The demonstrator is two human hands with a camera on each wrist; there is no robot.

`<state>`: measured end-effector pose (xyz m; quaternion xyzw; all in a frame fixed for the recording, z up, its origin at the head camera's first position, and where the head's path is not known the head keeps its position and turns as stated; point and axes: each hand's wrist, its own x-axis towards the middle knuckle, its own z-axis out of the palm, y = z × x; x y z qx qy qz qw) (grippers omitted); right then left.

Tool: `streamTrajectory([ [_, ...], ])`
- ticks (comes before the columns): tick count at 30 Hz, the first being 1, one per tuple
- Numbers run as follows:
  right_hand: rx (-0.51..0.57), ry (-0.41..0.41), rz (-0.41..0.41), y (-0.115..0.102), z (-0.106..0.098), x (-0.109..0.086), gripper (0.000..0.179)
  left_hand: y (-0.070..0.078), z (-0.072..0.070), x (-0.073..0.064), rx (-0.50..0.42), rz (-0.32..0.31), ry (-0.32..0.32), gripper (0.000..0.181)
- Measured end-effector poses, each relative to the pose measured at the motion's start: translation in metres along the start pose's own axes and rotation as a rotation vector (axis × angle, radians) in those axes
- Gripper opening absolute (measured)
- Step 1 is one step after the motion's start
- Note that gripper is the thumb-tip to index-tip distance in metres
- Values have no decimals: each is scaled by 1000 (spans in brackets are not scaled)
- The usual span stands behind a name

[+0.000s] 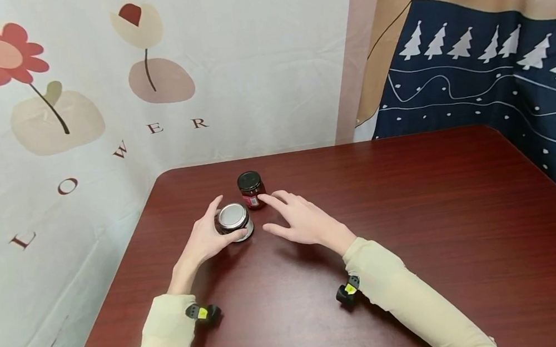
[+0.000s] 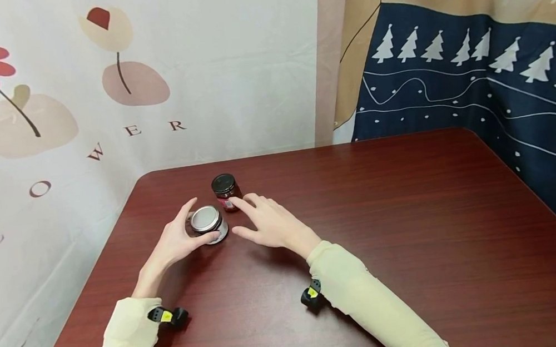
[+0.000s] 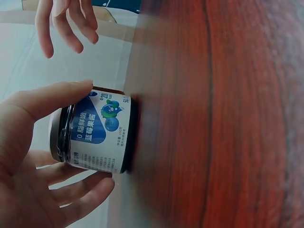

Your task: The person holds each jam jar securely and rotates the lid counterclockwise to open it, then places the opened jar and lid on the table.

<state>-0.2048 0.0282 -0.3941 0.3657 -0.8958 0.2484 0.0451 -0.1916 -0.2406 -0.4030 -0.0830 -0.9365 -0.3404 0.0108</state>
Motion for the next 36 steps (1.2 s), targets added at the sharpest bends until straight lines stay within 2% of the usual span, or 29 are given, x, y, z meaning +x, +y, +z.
streamTrajectory([
  [14, 66, -24, -22, -14, 13, 17, 64, -11, -1, 4, -103, -31, -121, 106],
  [20, 74, -18, -34, -21, 18, 26, 63, -11, 0, 6, -145, -11, -166, 104],
  [27, 99, -8, -44, -27, 20, 37, 62, -12, 1, 7, -251, 7, -225, 99],
  [36, 80, 1, -46, -28, 27, 43, 62, -17, 4, 9, -262, 61, -232, 85],
])
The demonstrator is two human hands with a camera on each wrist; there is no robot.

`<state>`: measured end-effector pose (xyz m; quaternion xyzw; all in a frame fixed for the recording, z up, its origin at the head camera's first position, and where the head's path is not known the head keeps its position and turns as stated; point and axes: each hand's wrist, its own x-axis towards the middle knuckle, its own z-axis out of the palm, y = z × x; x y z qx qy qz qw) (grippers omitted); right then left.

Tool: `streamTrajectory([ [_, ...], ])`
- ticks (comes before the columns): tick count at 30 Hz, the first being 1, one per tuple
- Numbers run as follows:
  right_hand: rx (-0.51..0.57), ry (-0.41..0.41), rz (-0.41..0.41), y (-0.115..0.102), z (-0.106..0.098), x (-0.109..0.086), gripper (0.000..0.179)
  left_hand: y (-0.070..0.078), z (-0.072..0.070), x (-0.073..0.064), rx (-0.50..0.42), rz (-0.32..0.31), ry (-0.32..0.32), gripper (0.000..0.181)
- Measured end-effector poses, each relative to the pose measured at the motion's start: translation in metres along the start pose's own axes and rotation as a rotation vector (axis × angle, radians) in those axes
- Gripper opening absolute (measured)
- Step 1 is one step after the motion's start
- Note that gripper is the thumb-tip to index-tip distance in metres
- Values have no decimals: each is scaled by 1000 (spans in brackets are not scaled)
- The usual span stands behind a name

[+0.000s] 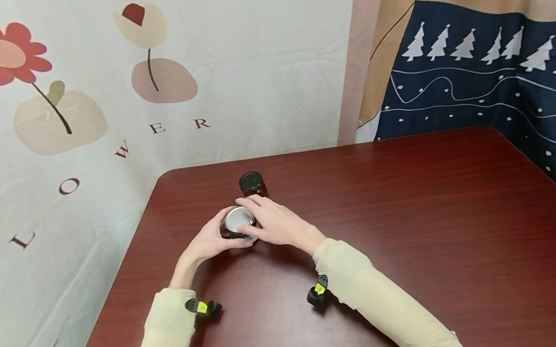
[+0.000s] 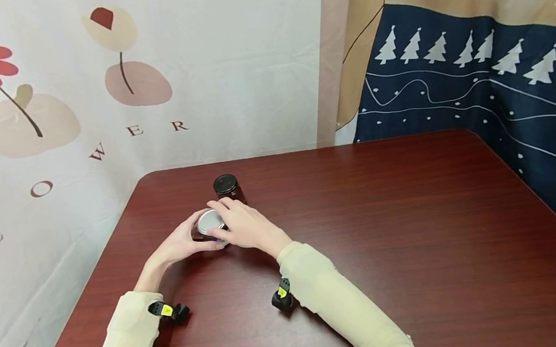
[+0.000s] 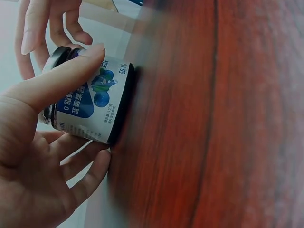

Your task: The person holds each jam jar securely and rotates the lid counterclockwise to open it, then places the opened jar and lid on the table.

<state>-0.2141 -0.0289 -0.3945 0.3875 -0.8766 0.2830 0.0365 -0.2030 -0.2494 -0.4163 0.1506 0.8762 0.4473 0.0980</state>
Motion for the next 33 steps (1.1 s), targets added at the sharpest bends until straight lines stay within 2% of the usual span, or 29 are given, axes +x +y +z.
streamTrajectory([
  [8, -27, -3, -21, -1, 7, 1, 59, -4, 1, 0, -64, 10, -39, 83],
  [18, -56, -36, 0, -2, 6, 4, 62, -4, -1, 3, -33, 23, -28, 79],
  [25, -37, -27, -14, 0, 7, 4, 58, -2, 2, 2, 32, 13, 57, 73],
  [29, -33, 1, -42, 2, 7, 4, 56, 0, 3, 2, 74, 31, 97, 72],
  [33, -23, 35, -60, 5, 4, 3, 59, 4, 4, 1, 77, 45, 128, 72],
])
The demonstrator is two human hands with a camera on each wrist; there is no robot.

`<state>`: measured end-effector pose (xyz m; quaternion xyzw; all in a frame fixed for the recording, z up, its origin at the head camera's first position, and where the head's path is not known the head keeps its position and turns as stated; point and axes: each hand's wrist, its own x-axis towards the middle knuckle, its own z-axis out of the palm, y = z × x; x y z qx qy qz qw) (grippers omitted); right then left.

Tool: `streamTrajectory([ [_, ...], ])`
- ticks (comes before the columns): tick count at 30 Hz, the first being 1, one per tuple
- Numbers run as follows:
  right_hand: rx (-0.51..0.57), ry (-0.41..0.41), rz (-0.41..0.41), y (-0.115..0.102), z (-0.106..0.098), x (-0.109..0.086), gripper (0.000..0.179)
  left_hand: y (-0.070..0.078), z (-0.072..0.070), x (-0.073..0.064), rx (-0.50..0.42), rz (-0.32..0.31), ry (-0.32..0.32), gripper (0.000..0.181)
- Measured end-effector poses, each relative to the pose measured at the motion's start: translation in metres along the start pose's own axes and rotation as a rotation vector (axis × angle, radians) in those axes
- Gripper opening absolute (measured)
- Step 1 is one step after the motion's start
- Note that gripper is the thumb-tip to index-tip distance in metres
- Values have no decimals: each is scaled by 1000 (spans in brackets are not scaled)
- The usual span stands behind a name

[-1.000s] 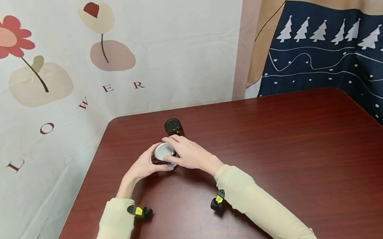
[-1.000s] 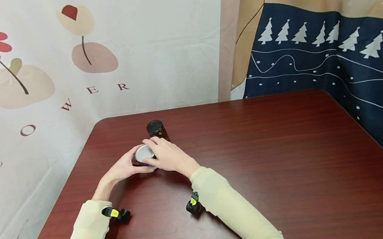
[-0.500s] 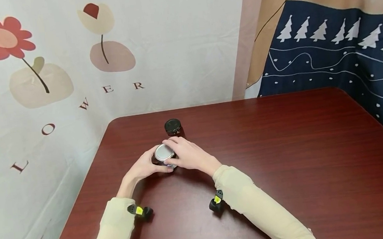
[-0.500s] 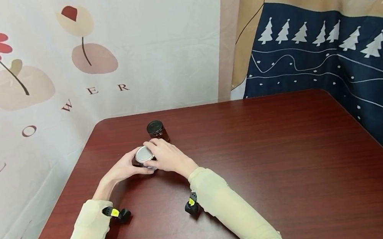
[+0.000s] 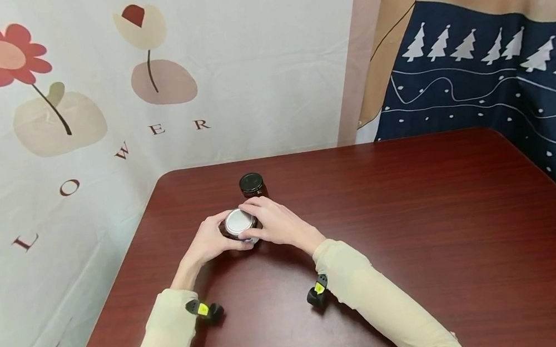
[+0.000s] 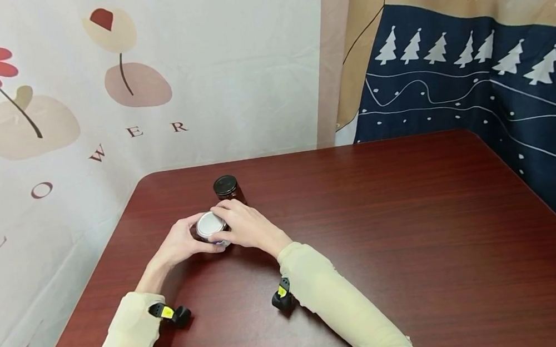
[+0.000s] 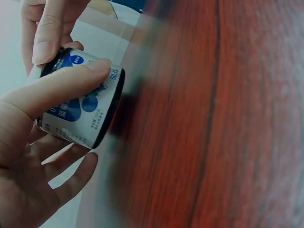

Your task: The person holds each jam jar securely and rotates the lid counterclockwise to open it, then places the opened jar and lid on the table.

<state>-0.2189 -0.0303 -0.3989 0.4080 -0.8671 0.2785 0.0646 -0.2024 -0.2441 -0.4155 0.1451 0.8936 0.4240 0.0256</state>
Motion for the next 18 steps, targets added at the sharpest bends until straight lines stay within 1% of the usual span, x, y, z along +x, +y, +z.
streamTrajectory([
  [4, 26, 24, -11, 3, -6, -1, 63, 6, 1, 0, 0, 0, 26, 72],
  [10, 84, 54, -13, 6, -15, -5, 63, 17, 5, 0, 11, 28, 58, 71],
  [18, 173, 137, -54, 13, -22, -13, 64, 29, 10, 0, -37, 53, 64, 66],
])
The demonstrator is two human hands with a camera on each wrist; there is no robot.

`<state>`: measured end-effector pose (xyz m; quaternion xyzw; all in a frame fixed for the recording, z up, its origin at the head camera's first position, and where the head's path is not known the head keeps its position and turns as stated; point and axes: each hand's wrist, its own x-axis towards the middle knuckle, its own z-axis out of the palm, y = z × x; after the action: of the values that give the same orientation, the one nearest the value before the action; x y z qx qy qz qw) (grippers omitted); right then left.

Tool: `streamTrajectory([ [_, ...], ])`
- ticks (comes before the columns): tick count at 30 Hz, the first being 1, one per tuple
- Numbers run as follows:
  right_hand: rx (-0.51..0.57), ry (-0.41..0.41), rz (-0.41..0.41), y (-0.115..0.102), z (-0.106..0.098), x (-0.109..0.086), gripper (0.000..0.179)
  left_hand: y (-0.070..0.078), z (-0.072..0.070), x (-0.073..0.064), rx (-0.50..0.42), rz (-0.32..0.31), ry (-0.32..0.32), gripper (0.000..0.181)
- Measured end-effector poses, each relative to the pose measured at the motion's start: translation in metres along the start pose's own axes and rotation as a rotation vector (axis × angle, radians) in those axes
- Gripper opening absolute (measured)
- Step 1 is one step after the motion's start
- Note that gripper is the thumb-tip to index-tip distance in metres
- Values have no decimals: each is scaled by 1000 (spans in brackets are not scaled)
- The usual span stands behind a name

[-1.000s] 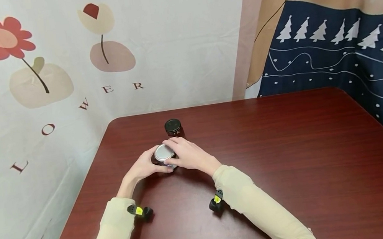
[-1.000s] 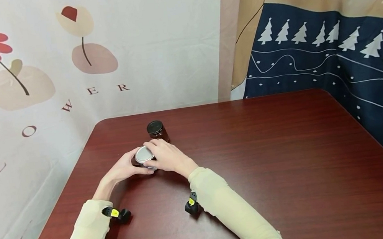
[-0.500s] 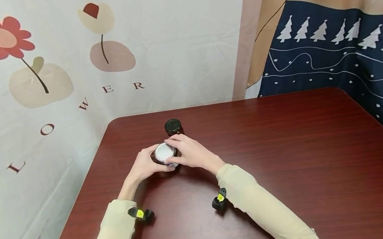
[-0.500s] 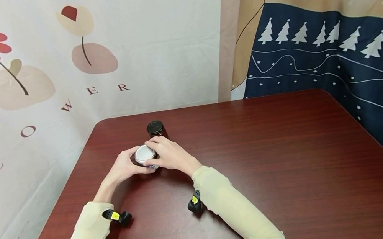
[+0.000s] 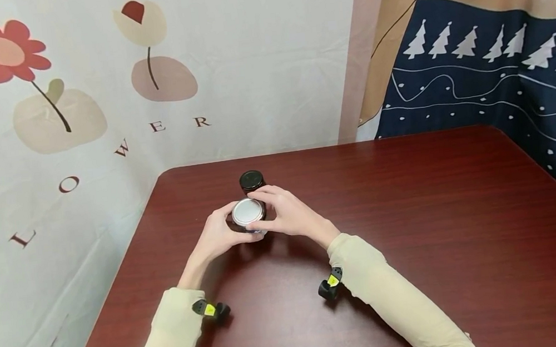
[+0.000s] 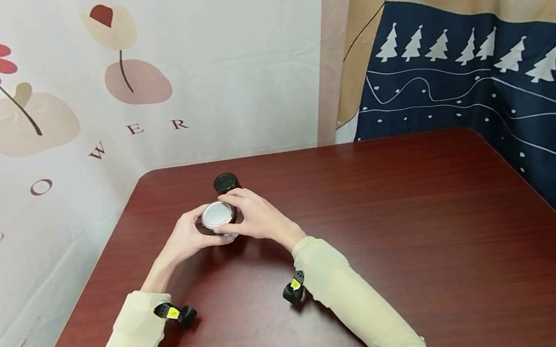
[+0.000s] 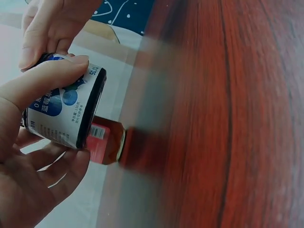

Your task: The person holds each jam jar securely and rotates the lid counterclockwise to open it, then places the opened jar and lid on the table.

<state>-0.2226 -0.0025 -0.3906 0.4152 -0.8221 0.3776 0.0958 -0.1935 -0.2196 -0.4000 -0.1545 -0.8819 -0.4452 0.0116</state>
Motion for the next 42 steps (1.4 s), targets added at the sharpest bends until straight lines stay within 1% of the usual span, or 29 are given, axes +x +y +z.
streamTrajectory([
  [6, 32, 34, -19, 2, -8, -8, 61, 7, 8, 2, -65, 35, 1, 70],
  [10, 8, 62, -32, 2, -15, -11, 59, 12, 14, 4, -108, 51, 8, 69],
  [16, -19, 84, -52, 3, -25, -16, 58, 22, 22, 8, -132, 57, 25, 70],
  [20, -26, 92, -80, 4, -33, -20, 59, 30, 29, 12, -136, 76, 29, 71],
  [24, -21, 92, -98, 7, -41, -24, 58, 35, 36, 16, -118, 84, 35, 73],
  [30, -19, 100, -115, 11, -49, -30, 58, 42, 42, 19, -91, 72, 36, 71],
  [36, -28, 121, -131, 14, -59, -37, 59, 51, 51, 23, -110, 79, 19, 67],
  [42, -36, 148, -159, 17, -69, -43, 57, 61, 59, 28, -143, 86, 24, 66],
])
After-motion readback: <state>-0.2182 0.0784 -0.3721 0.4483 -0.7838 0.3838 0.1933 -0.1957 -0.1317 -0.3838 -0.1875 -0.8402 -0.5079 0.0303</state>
